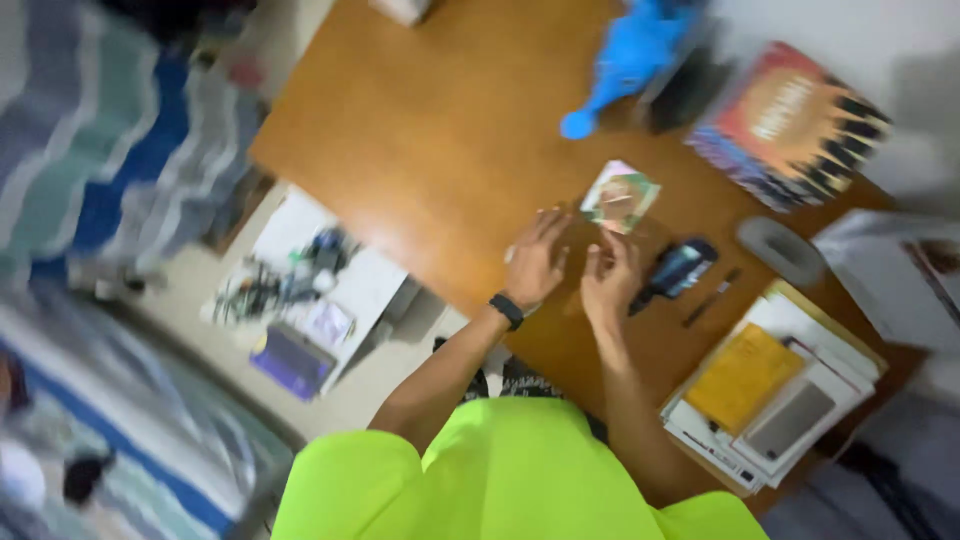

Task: The person repeatedly picks up small cards from a lower white table and wipes each one with a white cloth. After wiping, the person places the cards on a wooden desk, stacking them one by one. The process continues for multiple cards throughout the clip.

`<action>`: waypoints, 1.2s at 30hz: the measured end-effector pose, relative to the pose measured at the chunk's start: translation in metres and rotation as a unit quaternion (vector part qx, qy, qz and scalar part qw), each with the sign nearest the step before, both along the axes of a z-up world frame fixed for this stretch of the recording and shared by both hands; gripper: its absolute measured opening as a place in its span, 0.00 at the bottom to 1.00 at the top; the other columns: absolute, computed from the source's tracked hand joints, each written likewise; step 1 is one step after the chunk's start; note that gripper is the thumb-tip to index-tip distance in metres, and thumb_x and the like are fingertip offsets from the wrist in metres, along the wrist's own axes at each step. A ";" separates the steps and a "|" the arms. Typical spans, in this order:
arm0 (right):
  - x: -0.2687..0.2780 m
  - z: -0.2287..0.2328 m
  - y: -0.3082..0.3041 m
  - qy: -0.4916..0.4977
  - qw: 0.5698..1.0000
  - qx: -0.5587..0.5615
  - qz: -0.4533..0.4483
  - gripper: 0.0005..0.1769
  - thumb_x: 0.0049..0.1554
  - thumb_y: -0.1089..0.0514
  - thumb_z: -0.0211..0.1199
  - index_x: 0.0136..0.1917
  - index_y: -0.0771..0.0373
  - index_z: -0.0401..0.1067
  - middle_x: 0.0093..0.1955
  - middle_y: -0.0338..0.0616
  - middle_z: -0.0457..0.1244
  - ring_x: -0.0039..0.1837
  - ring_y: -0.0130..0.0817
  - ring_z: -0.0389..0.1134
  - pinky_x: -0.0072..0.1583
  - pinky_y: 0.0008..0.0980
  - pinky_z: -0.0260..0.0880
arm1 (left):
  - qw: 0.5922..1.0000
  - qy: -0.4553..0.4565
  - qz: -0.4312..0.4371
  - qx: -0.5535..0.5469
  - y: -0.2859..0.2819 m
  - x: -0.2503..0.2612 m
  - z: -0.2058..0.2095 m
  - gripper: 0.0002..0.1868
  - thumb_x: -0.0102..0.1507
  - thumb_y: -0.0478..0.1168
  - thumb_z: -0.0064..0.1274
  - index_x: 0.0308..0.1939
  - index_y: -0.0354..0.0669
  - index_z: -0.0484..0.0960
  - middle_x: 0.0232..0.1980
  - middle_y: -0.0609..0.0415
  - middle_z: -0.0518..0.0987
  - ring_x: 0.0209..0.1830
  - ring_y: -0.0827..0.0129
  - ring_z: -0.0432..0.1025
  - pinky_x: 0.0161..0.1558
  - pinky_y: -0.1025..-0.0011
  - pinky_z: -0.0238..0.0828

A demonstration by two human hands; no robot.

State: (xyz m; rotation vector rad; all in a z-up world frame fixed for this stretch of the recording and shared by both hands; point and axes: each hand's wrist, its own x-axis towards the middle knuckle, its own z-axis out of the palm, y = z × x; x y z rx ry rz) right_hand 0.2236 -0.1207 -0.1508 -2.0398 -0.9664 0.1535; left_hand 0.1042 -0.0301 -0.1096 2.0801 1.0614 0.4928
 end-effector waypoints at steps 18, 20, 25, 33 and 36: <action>-0.361 0.030 -0.021 -0.012 0.839 -0.236 0.490 0.09 0.61 0.57 0.61 0.53 0.57 0.80 0.47 0.46 0.69 0.53 0.50 0.73 0.53 0.43 0.73 | 0.893 -0.012 0.387 -0.230 -0.169 -0.464 -0.087 0.17 0.68 0.38 0.49 0.61 0.46 0.80 0.57 0.46 0.79 0.62 0.48 0.72 0.63 0.54 0.69; -0.404 0.006 -0.021 -0.007 0.820 -0.262 0.508 0.10 0.62 0.56 0.60 0.53 0.57 0.79 0.48 0.45 0.69 0.53 0.50 0.73 0.53 0.43 0.73 | 0.883 -0.007 0.406 -0.234 -0.173 -0.494 -0.095 0.17 0.68 0.37 0.50 0.61 0.44 0.80 0.56 0.45 0.79 0.62 0.47 0.72 0.63 0.54 0.70; -0.478 -0.090 -0.006 -0.013 0.780 -0.328 0.533 0.11 0.62 0.53 0.58 0.54 0.55 0.78 0.47 0.43 0.68 0.51 0.49 0.73 0.50 0.45 0.75 | 0.855 -0.022 0.447 -0.263 -0.169 -0.543 -0.150 0.19 0.68 0.37 0.50 0.63 0.40 0.78 0.58 0.42 0.77 0.63 0.45 0.72 0.63 0.53 0.70; -0.555 -0.211 0.064 0.017 0.803 -0.393 0.448 0.15 0.61 0.51 0.58 0.57 0.59 0.76 0.50 0.53 0.69 0.56 0.56 0.72 0.54 0.54 0.74 | 0.855 0.043 0.479 -0.194 -0.119 -0.567 -0.255 0.22 0.61 0.34 0.55 0.60 0.37 0.79 0.64 0.32 0.72 0.66 0.35 0.68 0.64 0.47 0.69; -0.578 -0.249 0.088 0.033 0.822 -0.394 0.409 0.17 0.60 0.48 0.62 0.59 0.57 0.74 0.50 0.47 0.69 0.55 0.49 0.74 0.54 0.50 0.75 | 0.855 0.077 0.490 -0.150 -0.097 -0.569 -0.274 0.24 0.57 0.34 0.58 0.58 0.39 0.79 0.65 0.32 0.71 0.67 0.36 0.68 0.65 0.48 0.68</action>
